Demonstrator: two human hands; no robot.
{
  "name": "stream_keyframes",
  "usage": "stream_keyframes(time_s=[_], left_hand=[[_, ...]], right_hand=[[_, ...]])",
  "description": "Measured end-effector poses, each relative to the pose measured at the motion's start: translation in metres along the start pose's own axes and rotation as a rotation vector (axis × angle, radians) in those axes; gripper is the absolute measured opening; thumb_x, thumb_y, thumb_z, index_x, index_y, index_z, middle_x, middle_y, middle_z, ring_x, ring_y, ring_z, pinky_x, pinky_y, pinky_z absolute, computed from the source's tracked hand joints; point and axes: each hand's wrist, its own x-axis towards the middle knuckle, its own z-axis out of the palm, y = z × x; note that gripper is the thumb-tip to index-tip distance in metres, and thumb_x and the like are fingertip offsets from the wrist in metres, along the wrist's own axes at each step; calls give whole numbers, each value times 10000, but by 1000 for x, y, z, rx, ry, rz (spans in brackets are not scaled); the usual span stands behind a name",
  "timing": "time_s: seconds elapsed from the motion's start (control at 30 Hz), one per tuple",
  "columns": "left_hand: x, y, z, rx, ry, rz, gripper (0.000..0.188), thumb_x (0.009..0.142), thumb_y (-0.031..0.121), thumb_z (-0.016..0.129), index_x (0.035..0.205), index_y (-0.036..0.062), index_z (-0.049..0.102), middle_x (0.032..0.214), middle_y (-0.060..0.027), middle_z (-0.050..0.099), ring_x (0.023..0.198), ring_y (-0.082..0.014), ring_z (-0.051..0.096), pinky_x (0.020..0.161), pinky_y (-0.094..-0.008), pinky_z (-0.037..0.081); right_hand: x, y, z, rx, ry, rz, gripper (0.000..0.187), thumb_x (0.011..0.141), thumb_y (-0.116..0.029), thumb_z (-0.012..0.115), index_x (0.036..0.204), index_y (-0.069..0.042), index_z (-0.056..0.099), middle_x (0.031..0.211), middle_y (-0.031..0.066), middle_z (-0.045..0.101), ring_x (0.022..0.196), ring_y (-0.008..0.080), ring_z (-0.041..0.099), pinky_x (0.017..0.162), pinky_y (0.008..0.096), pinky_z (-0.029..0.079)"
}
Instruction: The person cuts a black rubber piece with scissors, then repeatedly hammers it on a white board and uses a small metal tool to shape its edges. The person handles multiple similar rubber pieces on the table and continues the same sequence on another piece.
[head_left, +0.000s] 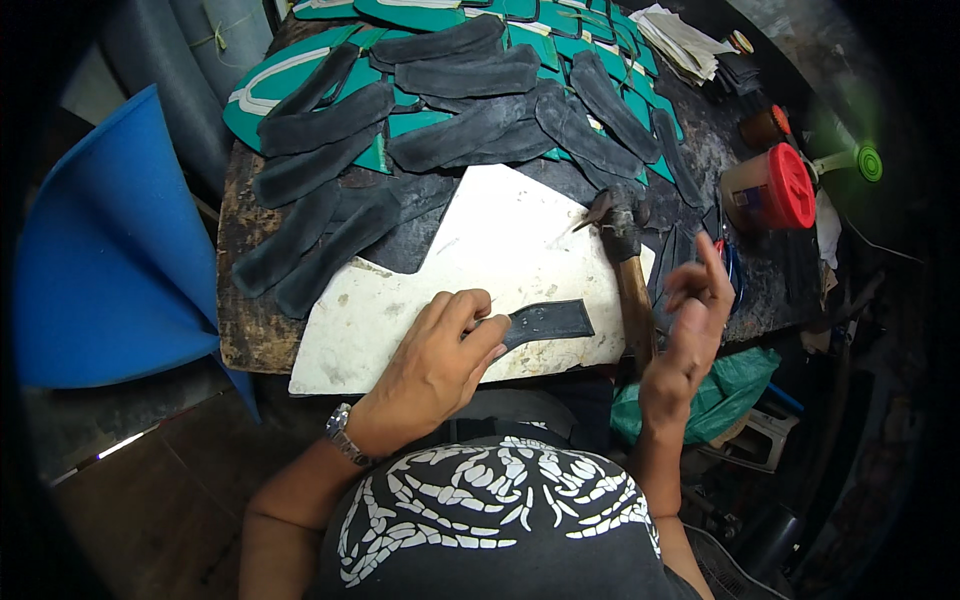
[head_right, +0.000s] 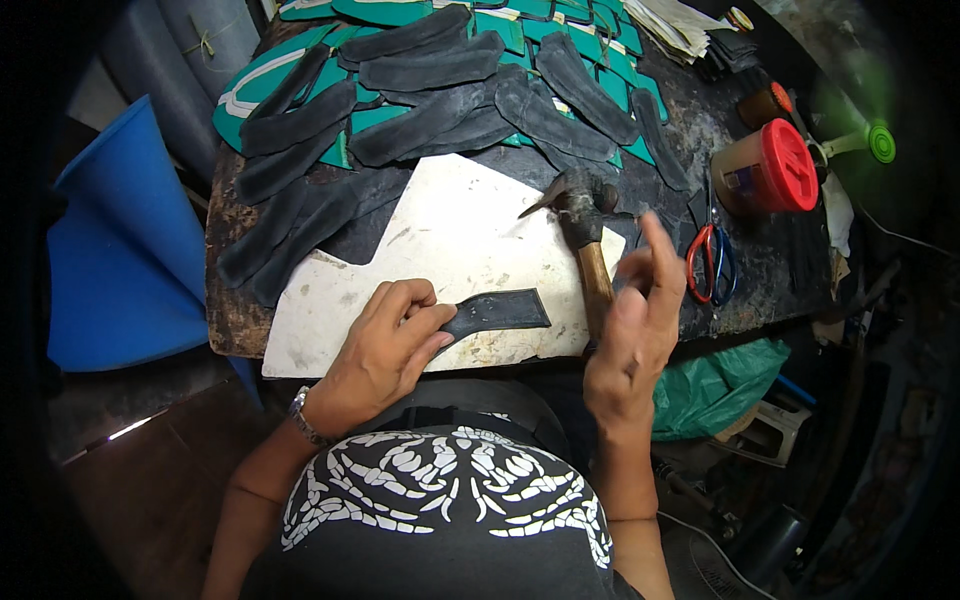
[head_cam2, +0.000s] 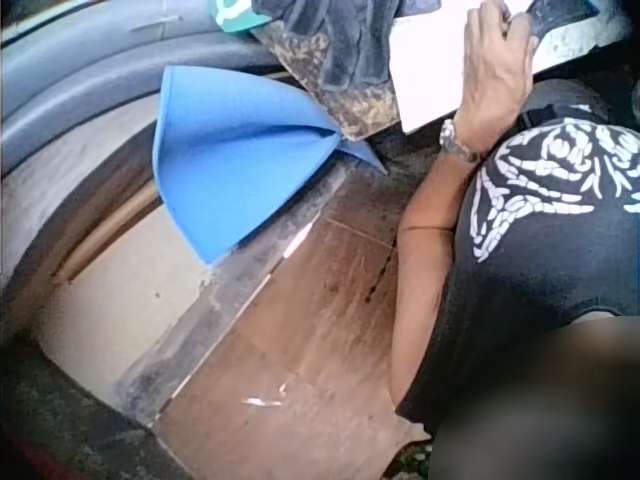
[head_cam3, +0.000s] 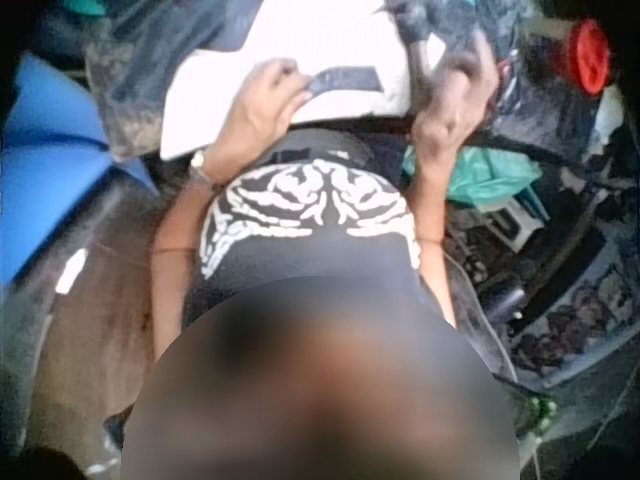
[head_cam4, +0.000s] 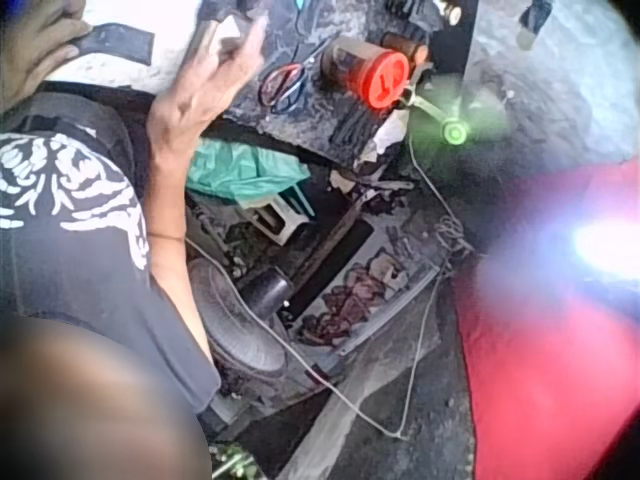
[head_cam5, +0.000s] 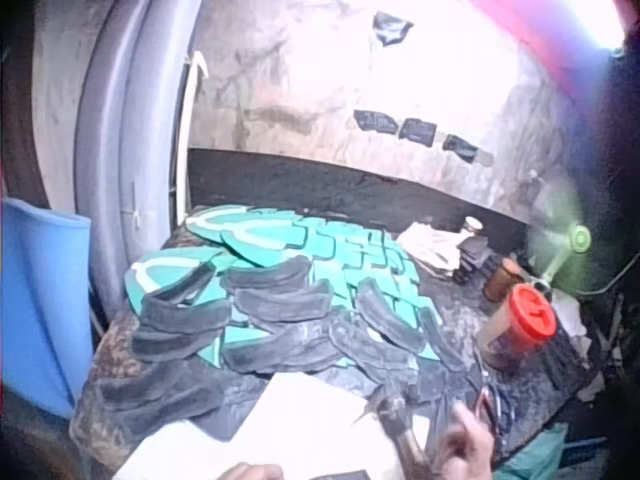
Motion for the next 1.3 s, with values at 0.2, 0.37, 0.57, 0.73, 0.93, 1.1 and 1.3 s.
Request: stream_keyframes(time_s=[0.2, 0.37, 0.57, 0.73, 0.93, 1.1, 1.3], left_hand=[[-1, -2, -1, 82, -22, 39, 299, 855, 9, 686, 1152, -4, 650, 1140, -164, 558, 983, -299, 570, 866, -408, 506], [-2, -4, -3, 109, -42, 63, 334, 826, -8, 680, 1159, -6, 654, 1165, -175, 564, 1001, -297, 578, 867, -389, 516], [3, -3, -7, 25, -57, 35, 347, 842, -2, 709, 1178, -32, 631, 1142, -170, 554, 993, -300, 573, 865, -394, 512], [5, 1, -5, -2, 18, 12, 366, 853, 10, 718, 1195, -45, 600, 1110, -158, 550, 980, -309, 566, 885, -408, 487], [4, 0, 2, 3, 103, 63, 287, 801, -30, 709, 1077, -33, 632, 991, -125, 600, 924, -295, 581, 825, -386, 478], [-1, -1, 9, 244, 329, 371, 174, 786, 32, 721, 935, 5, 633, 931, -106, 667, 836, -235, 624, 706, -379, 466], [-4, 1, 10, 395, 446, 569, 130, 789, 38, 720, 849, 59, 607, 914, -67, 674, 845, -214, 616, 744, -370, 429]], right_hand=[[-32, -8, 30, 621, -363, 168, 625, 1099, -472, 343, 1125, 74, 645, 877, 117, 619, 721, 150, 574, 637, 276, 463], [-45, 6, 47, 475, -349, -87, 198, 918, -5, 647, 1104, 61, 635, 997, 204, 633, 868, 254, 656, 767, 349, 541], [-42, 6, 44, 427, -379, -78, 235, 819, 99, 655, 1048, 56, 619, 972, 205, 616, 892, 312, 675, 801, 359, 557], [-30, -12, 42, 340, -365, -286, 349, 746, 138, 648, 1085, 57, 643, 964, 197, 598, 834, 361, 656, 759, 369, 559], [-4, -13, 24, -463, -156, -316, 381, 900, -30, 668, 1274, 27, 622, 1121, 209, 600, 1040, 386, 620, 921, 500, 481], [0, 26, 23, -516, -173, -45, 456, 977, -57, 612, 1423, -57, 517, 1112, 198, 557, 979, 391, 606, 828, 488, 491], [-11, 49, 14, -450, -171, 31, 567, 1004, -65, 591, 1540, -124, 416, 1001, 173, 513, 886, 374, 608, 733, 463, 508]])
